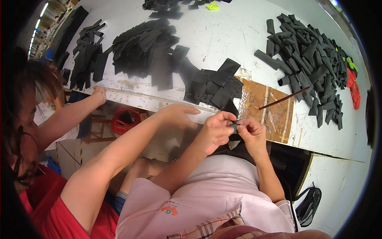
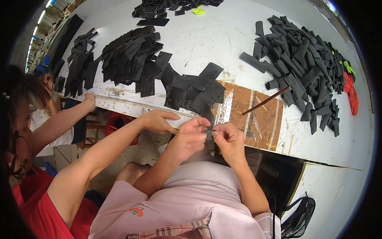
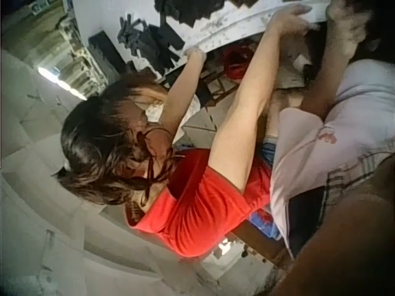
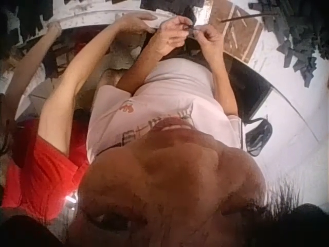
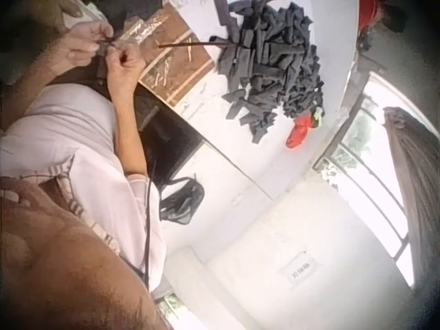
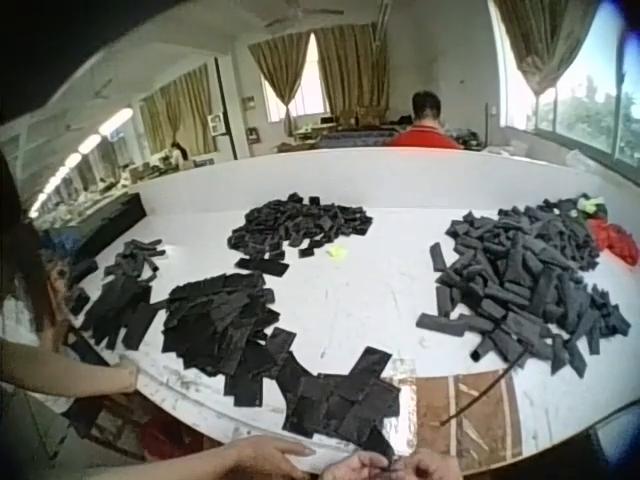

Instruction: Assembling and applying adhesive to small black leather or synthetic shoe components at a manufacturing workbench.

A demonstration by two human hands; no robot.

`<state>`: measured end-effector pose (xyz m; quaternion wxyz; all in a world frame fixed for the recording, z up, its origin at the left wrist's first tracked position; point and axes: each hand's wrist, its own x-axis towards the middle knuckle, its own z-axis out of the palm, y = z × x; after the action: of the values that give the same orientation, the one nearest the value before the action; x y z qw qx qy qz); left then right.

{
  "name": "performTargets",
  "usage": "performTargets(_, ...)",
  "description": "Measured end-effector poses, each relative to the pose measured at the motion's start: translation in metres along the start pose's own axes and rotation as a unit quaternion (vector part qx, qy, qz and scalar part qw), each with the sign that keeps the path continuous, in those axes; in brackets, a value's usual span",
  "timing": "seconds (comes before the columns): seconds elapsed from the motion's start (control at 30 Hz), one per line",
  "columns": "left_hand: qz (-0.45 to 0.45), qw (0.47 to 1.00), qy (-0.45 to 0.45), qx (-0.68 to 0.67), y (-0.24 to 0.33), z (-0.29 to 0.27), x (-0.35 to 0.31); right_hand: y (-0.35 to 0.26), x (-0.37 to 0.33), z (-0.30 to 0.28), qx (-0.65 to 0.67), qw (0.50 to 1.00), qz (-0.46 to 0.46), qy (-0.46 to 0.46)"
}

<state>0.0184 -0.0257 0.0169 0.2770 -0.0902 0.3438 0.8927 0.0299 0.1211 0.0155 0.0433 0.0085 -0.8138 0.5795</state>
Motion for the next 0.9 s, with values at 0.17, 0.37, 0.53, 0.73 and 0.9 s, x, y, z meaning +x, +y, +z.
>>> performTargets(0.17, 0.081, 0.972, 0.096, 0.200, -0.008, 0.004, 0.000, -0.005, -0.001, -0.003, 0.431, 0.844, 0.296, -0.121)
performTargets(0.37, 0.253, 0.875, 0.184, 0.369, -0.032, 0.006, 0.014, 0.002, -0.002, -0.003, 0.456, 0.844, 0.246, -0.139)
performTargets(0.53, 0.135, 0.966, 0.079, 0.208, -0.010, 0.004, 0.002, 0.008, -0.002, -0.007, 0.428, 0.860, 0.256, -0.107)
performTargets(0.73, -0.134, 0.934, -0.277, -0.182, 0.001, 0.013, -0.010, -0.004, -0.014, -0.013, 0.529, 0.796, 0.269, -0.122)
performTargets(0.9, 0.095, 0.940, 0.009, 0.327, -0.014, 0.036, -0.011, 0.005, -0.008, -0.023, 0.393, 0.916, 0.066, -0.049)
